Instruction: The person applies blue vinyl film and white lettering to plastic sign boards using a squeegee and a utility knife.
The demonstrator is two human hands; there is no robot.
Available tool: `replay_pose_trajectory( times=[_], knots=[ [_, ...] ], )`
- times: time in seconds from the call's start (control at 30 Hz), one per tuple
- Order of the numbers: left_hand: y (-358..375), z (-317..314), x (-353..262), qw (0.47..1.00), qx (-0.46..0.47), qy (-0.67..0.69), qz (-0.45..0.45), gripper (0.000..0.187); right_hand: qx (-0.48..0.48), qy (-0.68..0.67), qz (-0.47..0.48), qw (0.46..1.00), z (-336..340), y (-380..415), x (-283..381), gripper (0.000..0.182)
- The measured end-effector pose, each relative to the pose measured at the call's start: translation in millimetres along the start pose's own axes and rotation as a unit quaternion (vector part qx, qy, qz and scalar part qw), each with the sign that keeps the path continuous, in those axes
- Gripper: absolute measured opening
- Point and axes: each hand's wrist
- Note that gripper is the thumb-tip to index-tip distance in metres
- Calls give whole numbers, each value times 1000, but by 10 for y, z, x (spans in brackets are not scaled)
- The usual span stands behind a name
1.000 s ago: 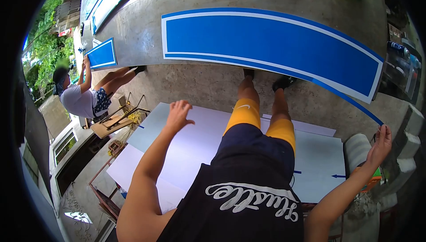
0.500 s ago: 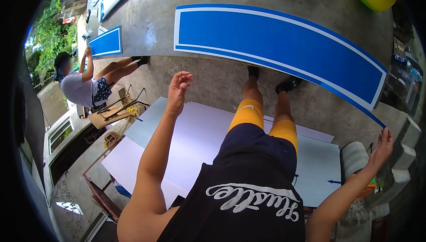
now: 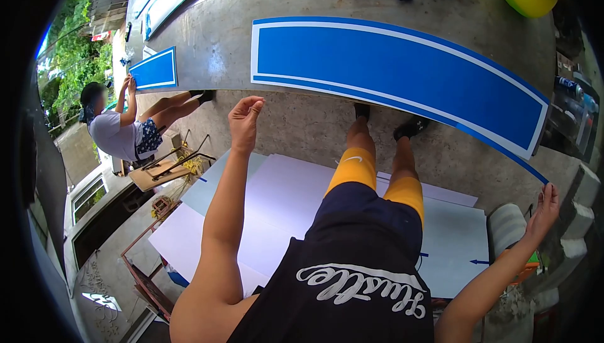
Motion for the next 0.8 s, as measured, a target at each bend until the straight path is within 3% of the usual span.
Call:
replay_pose_trajectory(
  times=[0.2,0.3,0.4,0.5,0.57,0.63,0.7,0.8],
  knots=[
    [130,-87,-125,999,28,36,18,19,-2,6,7,1000,-17,11,-25,23],
    [210,5,80,999,20,-25,30,19,8,-3,1,1000,-27,12,-16,22],
    [349,242,378,989,9,-128,79,31,2,4,-1,1000,-15,-24,-21,22],
    [327,327,228,858,56,-397,321,41,9,-2,3,1000,-19,-33,-8,22],
    [515,596,979,755,-2,-650,88,43,9,3,-2,1000,-19,-48,-5,23],
    [454,544,973,728,-42,-684,-8,42,9,8,-2,1000,2,-75,-12,23],
    [115,431,716,835,-61,-545,46,39,7,13,4,1000,-4,-99,-22,23],
    [-343,380,637,940,-93,-319,79,40,-9,28,7,1000,-30,-80,-21,23]
  ],
)
Point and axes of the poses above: each hand's wrist, its own y-axis away from the middle knuckle, its own z-axis out of the back of the hand, x = y × z, and after that the axes turned 12 degrees about -z, right-handed
